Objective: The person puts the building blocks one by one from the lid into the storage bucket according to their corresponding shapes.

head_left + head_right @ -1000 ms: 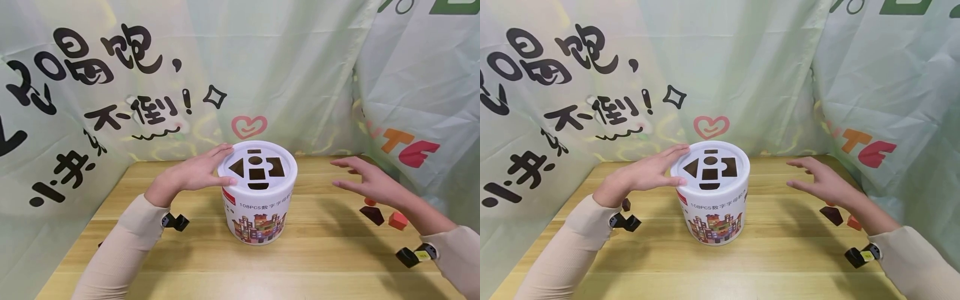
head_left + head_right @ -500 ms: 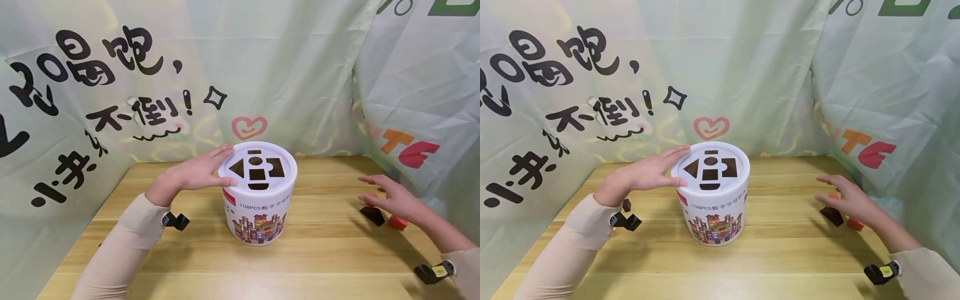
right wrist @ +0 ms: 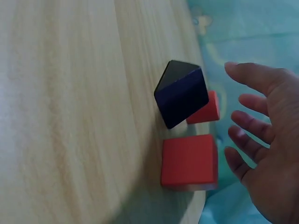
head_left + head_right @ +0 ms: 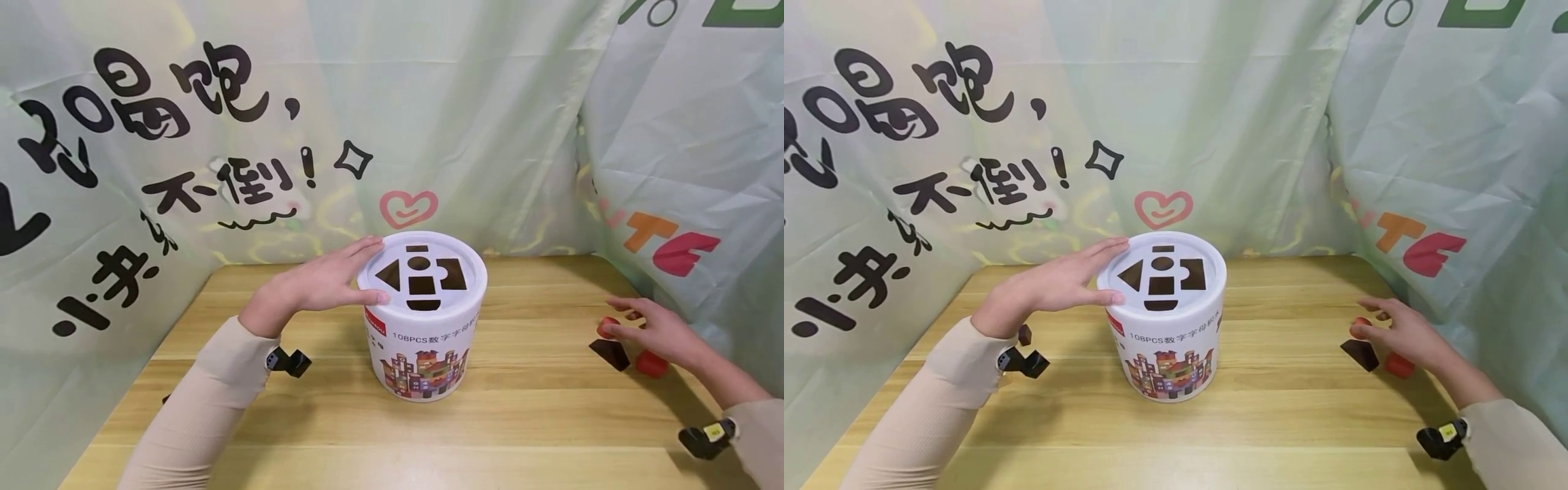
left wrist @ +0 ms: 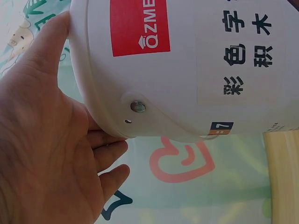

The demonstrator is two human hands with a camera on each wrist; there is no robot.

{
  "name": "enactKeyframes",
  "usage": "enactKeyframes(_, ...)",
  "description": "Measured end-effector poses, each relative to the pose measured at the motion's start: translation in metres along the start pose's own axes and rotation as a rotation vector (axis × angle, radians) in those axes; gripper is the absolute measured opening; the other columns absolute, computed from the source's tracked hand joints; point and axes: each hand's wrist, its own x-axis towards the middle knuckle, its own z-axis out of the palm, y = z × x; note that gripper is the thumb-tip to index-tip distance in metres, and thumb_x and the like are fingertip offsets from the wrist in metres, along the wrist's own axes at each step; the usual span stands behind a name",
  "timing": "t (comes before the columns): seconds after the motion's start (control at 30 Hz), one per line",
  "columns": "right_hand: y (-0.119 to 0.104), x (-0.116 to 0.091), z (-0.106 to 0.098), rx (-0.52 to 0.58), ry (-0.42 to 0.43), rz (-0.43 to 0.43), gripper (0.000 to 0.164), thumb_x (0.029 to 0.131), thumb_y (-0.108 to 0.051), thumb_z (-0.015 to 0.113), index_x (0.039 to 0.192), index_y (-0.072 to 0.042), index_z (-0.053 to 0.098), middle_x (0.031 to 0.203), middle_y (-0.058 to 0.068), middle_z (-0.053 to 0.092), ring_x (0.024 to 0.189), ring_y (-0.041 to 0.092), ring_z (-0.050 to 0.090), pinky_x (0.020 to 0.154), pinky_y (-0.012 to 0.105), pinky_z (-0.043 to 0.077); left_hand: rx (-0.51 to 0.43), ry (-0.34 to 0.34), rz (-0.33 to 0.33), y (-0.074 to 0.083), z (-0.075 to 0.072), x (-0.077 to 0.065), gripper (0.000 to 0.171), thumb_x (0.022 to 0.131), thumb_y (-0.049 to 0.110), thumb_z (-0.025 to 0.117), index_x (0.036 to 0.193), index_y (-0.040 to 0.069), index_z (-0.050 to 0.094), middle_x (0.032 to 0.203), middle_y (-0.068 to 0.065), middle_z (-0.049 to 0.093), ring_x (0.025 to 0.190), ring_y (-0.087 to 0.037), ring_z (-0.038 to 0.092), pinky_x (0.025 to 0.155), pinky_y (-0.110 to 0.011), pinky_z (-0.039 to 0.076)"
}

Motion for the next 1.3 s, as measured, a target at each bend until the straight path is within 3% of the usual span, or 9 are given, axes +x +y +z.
enactKeyframes(0.13, 0.008, 0.001, 0.002, 0.014, -0.061, 0.037, 0.060, 0.089, -0.029, 0.073, 0.130, 0.010, 0.054, 0.117, 0.033, 0.058, 0.096, 0.042, 0.058, 0.069, 0.039, 0.049, 0.000, -0.001, 0.007, 0.001, 0.001, 0.000, 0.103, 0.083, 0.078, 0.049, 0.158, 0.016, 0.015, 0.163, 0.000, 0.007, 0.148, -0.018, 0.009, 0.116, -0.045, 0.020)
enactKeyframes(0.3, 0.017, 0.000, 0.006, 0.029, -0.109, 0.049, 0.053, 0.090, -0.025, 0.072, 0.125, 0.011, 0.056, 0.110, 0.029, 0.061, 0.091, 0.039, 0.062, 0.067, 0.031, 0.051, 0.004, -0.005, 0.003, 0.001, 0.002, 0.001, 0.103, 0.083, 0.079, 0.049, 0.158, 0.017, 0.015, 0.163, 0.000, 0.007, 0.148, -0.018, 0.009, 0.115, -0.046, 0.021)
enactKeyframes(0.47, 0.021, -0.001, 0.011, 0.026, -0.102, 0.045, 0.046, 0.089, -0.019, 0.073, 0.121, 0.010, 0.058, 0.104, 0.024, 0.064, 0.089, 0.038, 0.064, 0.066, 0.025, 0.051, 0.005, -0.005, 0.003, 0.002, 0.001, 0.000, 0.103, 0.083, 0.078, 0.049, 0.158, 0.017, 0.015, 0.163, 0.000, 0.007, 0.148, -0.018, 0.010, 0.115, -0.046, 0.022)
enactKeyframes(0.67, 0.019, 0.001, 0.011, -0.022, -0.083, 0.059, 0.047, 0.089, -0.024, 0.073, 0.120, 0.009, 0.059, 0.098, 0.021, 0.066, 0.086, 0.033, 0.062, 0.066, 0.030, 0.049, 0.005, -0.010, 0.005, 0.002, 0.001, 0.000, 0.102, 0.084, 0.078, 0.048, 0.158, 0.017, 0.015, 0.163, 0.000, 0.007, 0.148, -0.018, 0.009, 0.115, -0.046, 0.021)
enactKeyframes(1.03, -0.006, 0.014, 0.001, 0.008, -0.013, 0.026, 0.048, 0.091, -0.025, 0.071, 0.122, 0.009, 0.059, 0.096, 0.012, 0.067, 0.078, 0.007, 0.058, 0.061, 0.024, 0.049, 0.003, -0.008, -0.009, 0.002, 0.000, -0.001, 0.103, 0.083, 0.078, 0.049, 0.158, 0.017, 0.014, 0.163, 0.001, 0.007, 0.148, -0.018, 0.010, 0.115, -0.047, 0.021)
enactKeyframes(1.13, -0.018, 0.019, -0.004, 0.013, 0.002, 0.007, 0.047, 0.092, -0.026, 0.071, 0.124, 0.007, 0.059, 0.098, 0.012, 0.067, 0.080, 0.008, 0.060, 0.063, 0.022, 0.049, 0.004, -0.008, -0.011, 0.002, 0.000, -0.001, 0.103, 0.083, 0.078, 0.049, 0.158, 0.018, 0.014, 0.163, 0.001, 0.006, 0.148, -0.018, 0.010, 0.115, -0.047, 0.021)
enactKeyframes(1.3, -0.041, 0.028, -0.013, 0.021, 0.022, -0.039, 0.045, 0.093, -0.024, 0.069, 0.126, 0.005, 0.058, 0.103, 0.015, 0.068, 0.088, 0.026, 0.066, 0.067, 0.019, 0.050, 0.004, -0.010, -0.008, 0.002, -0.001, -0.001, 0.103, 0.083, 0.078, 0.048, 0.158, 0.018, 0.014, 0.163, 0.000, 0.006, 0.148, -0.018, 0.010, 0.115, -0.047, 0.021)
